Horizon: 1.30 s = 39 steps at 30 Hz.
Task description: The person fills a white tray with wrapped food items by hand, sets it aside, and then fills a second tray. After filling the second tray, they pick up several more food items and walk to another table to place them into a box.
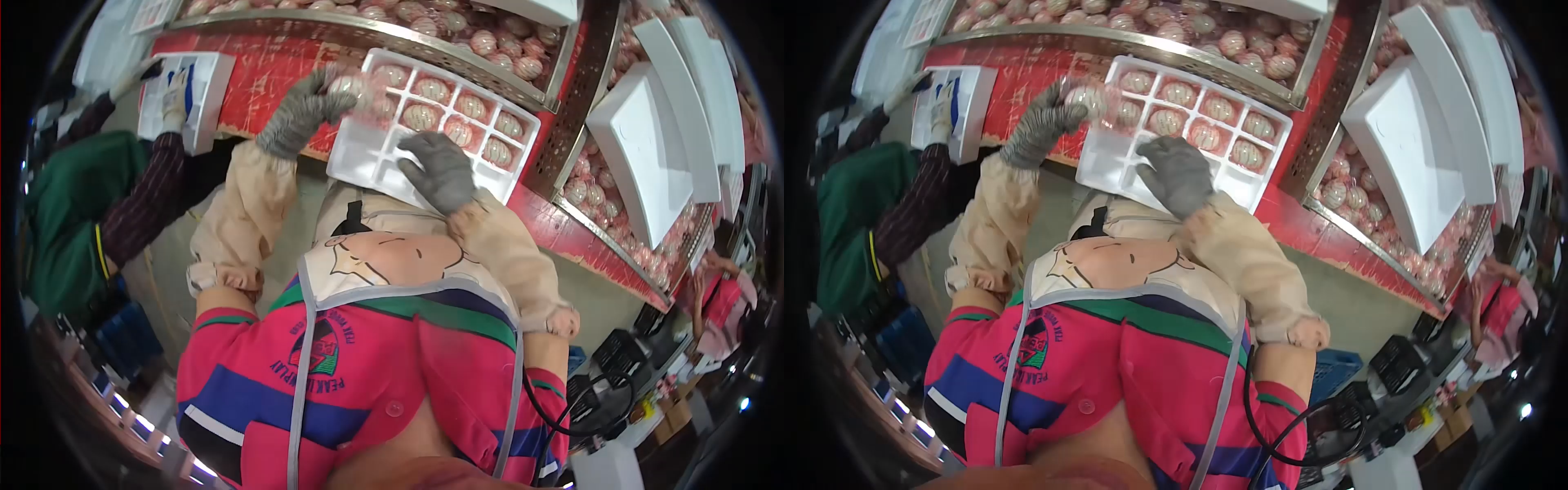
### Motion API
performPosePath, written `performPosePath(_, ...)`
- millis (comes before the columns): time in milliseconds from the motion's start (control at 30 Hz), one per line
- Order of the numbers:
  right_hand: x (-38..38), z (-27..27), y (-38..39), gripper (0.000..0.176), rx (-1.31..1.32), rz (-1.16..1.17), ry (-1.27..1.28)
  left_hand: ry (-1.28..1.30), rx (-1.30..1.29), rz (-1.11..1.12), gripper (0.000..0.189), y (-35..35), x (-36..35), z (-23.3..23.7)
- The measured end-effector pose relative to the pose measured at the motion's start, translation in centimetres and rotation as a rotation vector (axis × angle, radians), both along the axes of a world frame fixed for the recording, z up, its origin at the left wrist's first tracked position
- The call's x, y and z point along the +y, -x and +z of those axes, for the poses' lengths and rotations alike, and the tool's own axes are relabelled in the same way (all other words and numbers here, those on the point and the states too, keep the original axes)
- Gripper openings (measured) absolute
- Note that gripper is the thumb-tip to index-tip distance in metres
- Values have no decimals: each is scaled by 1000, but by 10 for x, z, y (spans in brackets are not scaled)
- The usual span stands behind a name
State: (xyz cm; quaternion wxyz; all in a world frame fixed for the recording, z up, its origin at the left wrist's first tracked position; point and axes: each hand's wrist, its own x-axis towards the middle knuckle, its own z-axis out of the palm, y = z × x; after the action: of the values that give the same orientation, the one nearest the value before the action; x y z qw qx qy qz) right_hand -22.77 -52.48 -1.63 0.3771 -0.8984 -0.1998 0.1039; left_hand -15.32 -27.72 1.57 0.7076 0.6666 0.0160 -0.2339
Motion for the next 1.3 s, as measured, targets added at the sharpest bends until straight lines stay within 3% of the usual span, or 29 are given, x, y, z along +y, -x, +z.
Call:
performPosePath(67, 27, -24, -15, 30, -77, 103, 49, -31, 139, 136, 37, 35, 18, -16)
performPosePath(133, 49, -49, -31, 38, -320, 151, 256, -41, 170, 183, 42, 55, 23, -25)
performPosePath(267, 70, -36, -55, 52, -266, 255, 541, -59, 200, 221, 48, 65, 22, -29)
performPosePath(367, 66, -52, -67, 52, -253, 321, 493, -61, 194, 133, 49, 56, 23, -37)
performPosePath(467, 53, -64, -79, 50, -297, 389, 407, -181, -8, -28, 45, 48, 32, -56)
performPosePath(533, 53, -64, -87, 49, -268, 444, 382, -309, 74, -278, 47, 42, 36, -62)
performPosePath(700, 51, -58, -91, 46, -299, 454, 337, -488, -47, -321, 49, 31, 14, -52)
performPosePath(767, 51, -60, -90, 44, -301, 453, 321, -791, -356, -466, 48, 24, 12, -49)
performPosePath(867, 53, -60, -90, 39, -385, 444, 332, -986, -370, -559, 48, 19, 13, -49)
performPosePath(933, 55, -53, -90, 40, -274, 453, 394, -976, -393, -558, 47, 20, 9, -50)
performPosePath(1200, 55, -51, -84, 43, -329, 432, 417, -994, -695, -550, 43, 42, 14, -62)
performPosePath(1300, 56, -52, -86, 45, -337, 436, 419, -1052, -802, -648, 42, 36, 15, -67)
